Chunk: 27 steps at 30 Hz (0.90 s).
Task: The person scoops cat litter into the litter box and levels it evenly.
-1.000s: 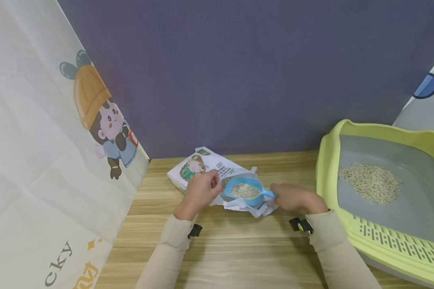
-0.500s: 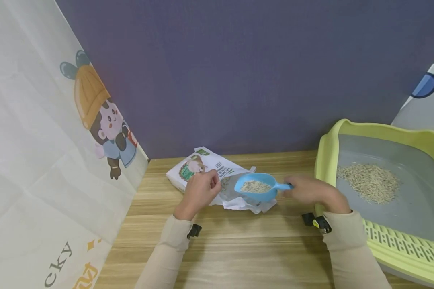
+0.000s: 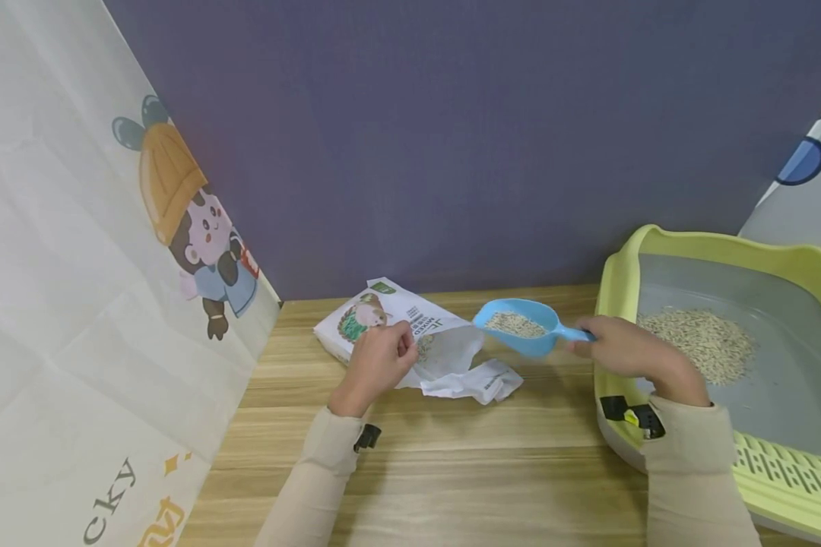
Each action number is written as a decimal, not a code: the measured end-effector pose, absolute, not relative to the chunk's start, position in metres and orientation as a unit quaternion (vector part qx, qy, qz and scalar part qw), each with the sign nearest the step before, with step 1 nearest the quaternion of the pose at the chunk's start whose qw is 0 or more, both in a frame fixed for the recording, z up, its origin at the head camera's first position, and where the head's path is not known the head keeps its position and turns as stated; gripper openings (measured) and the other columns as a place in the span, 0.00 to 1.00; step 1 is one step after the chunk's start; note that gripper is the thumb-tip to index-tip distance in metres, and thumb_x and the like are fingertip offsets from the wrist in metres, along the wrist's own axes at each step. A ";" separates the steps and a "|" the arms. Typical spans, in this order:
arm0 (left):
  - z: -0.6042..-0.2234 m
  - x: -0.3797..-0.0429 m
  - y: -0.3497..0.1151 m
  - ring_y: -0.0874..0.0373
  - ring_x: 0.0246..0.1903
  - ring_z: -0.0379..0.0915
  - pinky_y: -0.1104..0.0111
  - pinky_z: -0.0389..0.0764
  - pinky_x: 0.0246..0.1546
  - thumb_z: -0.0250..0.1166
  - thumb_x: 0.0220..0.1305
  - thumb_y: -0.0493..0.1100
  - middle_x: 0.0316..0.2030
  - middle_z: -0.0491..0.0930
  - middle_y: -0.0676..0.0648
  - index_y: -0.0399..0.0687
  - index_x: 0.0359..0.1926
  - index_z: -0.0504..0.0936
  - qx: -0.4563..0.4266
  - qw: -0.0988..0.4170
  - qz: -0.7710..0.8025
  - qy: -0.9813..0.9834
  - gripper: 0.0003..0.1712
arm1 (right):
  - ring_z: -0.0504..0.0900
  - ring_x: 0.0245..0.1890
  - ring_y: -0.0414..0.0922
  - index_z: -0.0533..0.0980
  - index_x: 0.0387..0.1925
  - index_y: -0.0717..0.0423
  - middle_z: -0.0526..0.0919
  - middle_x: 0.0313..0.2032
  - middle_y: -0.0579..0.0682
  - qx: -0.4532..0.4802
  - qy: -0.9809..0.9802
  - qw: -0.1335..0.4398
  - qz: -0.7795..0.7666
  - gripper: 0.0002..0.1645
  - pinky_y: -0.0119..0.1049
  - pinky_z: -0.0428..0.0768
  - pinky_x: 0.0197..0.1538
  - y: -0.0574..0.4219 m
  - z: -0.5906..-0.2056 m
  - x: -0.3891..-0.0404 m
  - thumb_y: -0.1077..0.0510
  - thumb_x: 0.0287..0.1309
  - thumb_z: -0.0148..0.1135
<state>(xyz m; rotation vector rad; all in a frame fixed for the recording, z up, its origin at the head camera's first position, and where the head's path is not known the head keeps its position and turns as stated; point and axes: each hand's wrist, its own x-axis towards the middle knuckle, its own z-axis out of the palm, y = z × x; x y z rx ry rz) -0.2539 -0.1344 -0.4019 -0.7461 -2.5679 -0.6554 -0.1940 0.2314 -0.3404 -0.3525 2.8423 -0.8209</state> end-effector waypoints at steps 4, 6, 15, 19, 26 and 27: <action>-0.402 -0.255 -0.135 0.66 0.17 0.63 0.72 0.66 0.20 0.66 0.57 0.37 0.15 0.70 0.59 0.54 0.24 0.76 -0.266 0.192 -0.232 -0.916 0.10 | 0.63 0.24 0.43 0.70 0.34 0.57 0.65 0.25 0.46 -0.099 0.953 0.050 -0.281 0.13 0.38 0.64 0.30 0.236 -0.339 -0.195 0.54 0.74 0.54; -0.402 -0.255 -0.135 0.67 0.16 0.63 0.72 0.66 0.20 0.66 0.57 0.37 0.15 0.70 0.59 0.54 0.24 0.76 -0.267 0.193 -0.231 -0.915 0.10 | 0.63 0.23 0.44 0.70 0.35 0.58 0.65 0.25 0.47 -0.085 0.953 0.044 -0.289 0.14 0.38 0.64 0.29 0.237 -0.339 -0.195 0.52 0.74 0.53; -0.403 -0.256 -0.135 0.67 0.16 0.62 0.72 0.65 0.20 0.66 0.56 0.36 0.14 0.70 0.59 0.53 0.23 0.76 -0.270 0.193 -0.239 -0.913 0.10 | 0.63 0.21 0.43 0.70 0.36 0.60 0.65 0.24 0.47 -0.037 0.949 0.027 -0.313 0.19 0.37 0.65 0.26 0.242 -0.339 -0.198 0.48 0.75 0.51; -0.404 -0.256 -0.135 0.67 0.16 0.62 0.73 0.65 0.20 0.66 0.56 0.36 0.14 0.69 0.59 0.53 0.23 0.76 -0.268 0.189 -0.240 -0.914 0.10 | 0.63 0.21 0.43 0.70 0.36 0.61 0.65 0.23 0.47 -0.029 0.946 0.024 -0.322 0.18 0.37 0.64 0.25 0.242 -0.339 -0.199 0.49 0.75 0.52; -0.403 -0.255 -0.135 0.67 0.16 0.63 0.72 0.66 0.20 0.66 0.56 0.36 0.15 0.70 0.59 0.53 0.24 0.76 -0.269 0.192 -0.237 -0.913 0.10 | 0.63 0.21 0.43 0.69 0.38 0.61 0.64 0.24 0.48 -0.014 0.941 0.026 -0.336 0.18 0.38 0.65 0.26 0.245 -0.335 -0.198 0.48 0.75 0.51; -0.403 -0.255 -0.135 0.67 0.16 0.63 0.72 0.66 0.20 0.66 0.56 0.36 0.15 0.70 0.59 0.53 0.24 0.76 -0.269 0.192 -0.235 -0.914 0.10 | 0.63 0.22 0.43 0.69 0.39 0.61 0.64 0.25 0.48 -0.011 0.941 0.026 -0.338 0.19 0.38 0.65 0.26 0.245 -0.335 -0.198 0.48 0.75 0.51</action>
